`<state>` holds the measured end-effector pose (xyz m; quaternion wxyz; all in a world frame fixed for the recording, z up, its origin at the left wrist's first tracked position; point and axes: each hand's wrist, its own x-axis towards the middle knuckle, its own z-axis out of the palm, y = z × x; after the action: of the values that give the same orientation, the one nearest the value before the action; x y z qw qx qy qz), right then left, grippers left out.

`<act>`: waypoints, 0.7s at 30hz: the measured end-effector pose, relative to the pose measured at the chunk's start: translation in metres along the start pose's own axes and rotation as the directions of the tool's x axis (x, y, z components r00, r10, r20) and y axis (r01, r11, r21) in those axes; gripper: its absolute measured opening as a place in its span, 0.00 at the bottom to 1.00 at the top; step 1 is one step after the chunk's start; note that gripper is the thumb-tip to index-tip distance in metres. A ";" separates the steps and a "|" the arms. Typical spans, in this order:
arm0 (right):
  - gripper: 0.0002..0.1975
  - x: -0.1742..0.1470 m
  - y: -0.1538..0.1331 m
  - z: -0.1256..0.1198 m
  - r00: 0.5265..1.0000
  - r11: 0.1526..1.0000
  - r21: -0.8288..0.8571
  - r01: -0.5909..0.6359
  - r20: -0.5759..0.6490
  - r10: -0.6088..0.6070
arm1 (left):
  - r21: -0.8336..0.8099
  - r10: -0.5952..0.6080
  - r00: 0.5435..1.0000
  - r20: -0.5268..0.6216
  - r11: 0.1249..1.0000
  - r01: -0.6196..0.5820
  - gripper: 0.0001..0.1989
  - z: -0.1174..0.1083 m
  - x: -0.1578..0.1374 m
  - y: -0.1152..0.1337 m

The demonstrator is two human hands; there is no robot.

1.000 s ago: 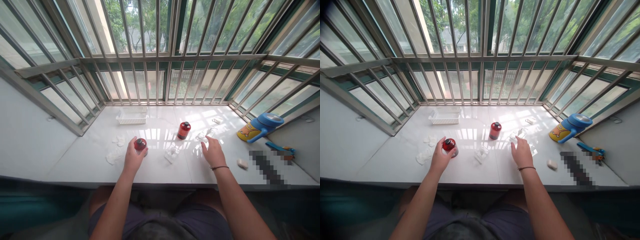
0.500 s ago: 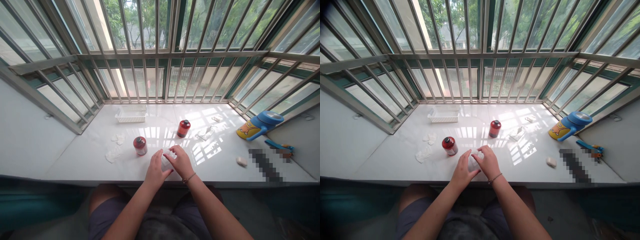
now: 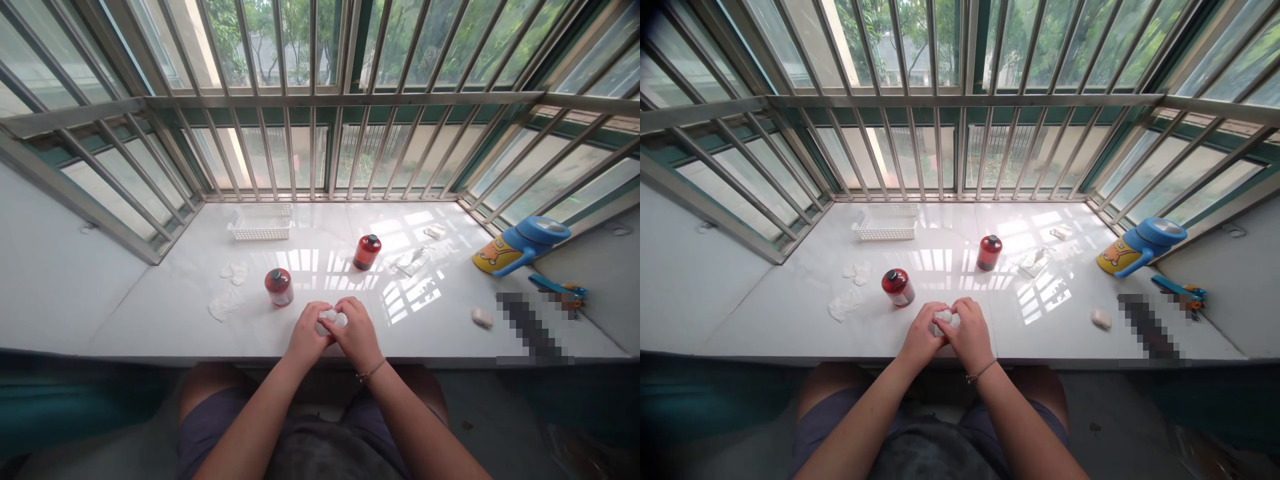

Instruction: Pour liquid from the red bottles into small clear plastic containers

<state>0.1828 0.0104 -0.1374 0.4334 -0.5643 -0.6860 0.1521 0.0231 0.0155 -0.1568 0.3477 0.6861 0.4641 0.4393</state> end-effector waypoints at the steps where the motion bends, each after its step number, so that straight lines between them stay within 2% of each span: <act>1: 0.11 0.000 0.001 -0.001 1.000 1.000 0.012 0.003 0.009 -0.003 | -0.009 -0.002 1.000 0.010 1.000 0.003 0.27 -0.001 0.001 0.001; 4: 0.07 0.001 0.007 -0.007 0.997 0.996 0.079 0.037 0.067 -0.043 | -0.018 -0.018 0.998 0.053 1.000 0.019 0.27 -0.005 0.004 0.003; 7: 0.11 -0.001 0.021 -0.019 0.990 0.983 0.178 0.033 0.128 -0.056 | -0.039 -0.022 0.995 0.099 0.999 0.026 0.31 -0.009 0.006 0.004; 10: 0.16 -0.006 0.040 -0.033 0.991 0.975 0.181 -0.130 0.052 0.123 | -0.068 -0.040 0.990 0.139 0.996 0.050 0.31 -0.010 0.006 0.001; 12: 0.14 -0.010 0.050 -0.041 0.968 0.958 0.148 -0.245 -0.021 0.251 | -0.070 -0.072 0.988 0.134 0.994 0.082 0.29 -0.009 0.004 -0.001; 14: 0.13 -0.015 0.054 -0.045 0.958 0.951 0.135 -0.280 -0.025 0.286 | -0.068 -0.112 0.989 0.102 0.991 0.119 0.30 -0.007 0.002 -0.002; 18: 0.16 -0.022 0.046 -0.041 0.987 0.968 0.196 -0.156 0.077 0.143 | -0.063 -0.151 0.987 0.058 0.986 0.154 0.33 -0.006 0.001 -0.003; 21: 0.23 -0.025 0.033 -0.031 0.990 0.967 0.243 -0.082 0.134 0.050 | -0.055 -0.088 0.992 0.091 0.994 0.093 0.35 -0.007 0.001 -0.002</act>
<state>0.2272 -0.0107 -0.1533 0.4509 -0.5174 -0.6685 0.2864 0.0162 0.0180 -0.1555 0.4077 0.6724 0.4656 0.4060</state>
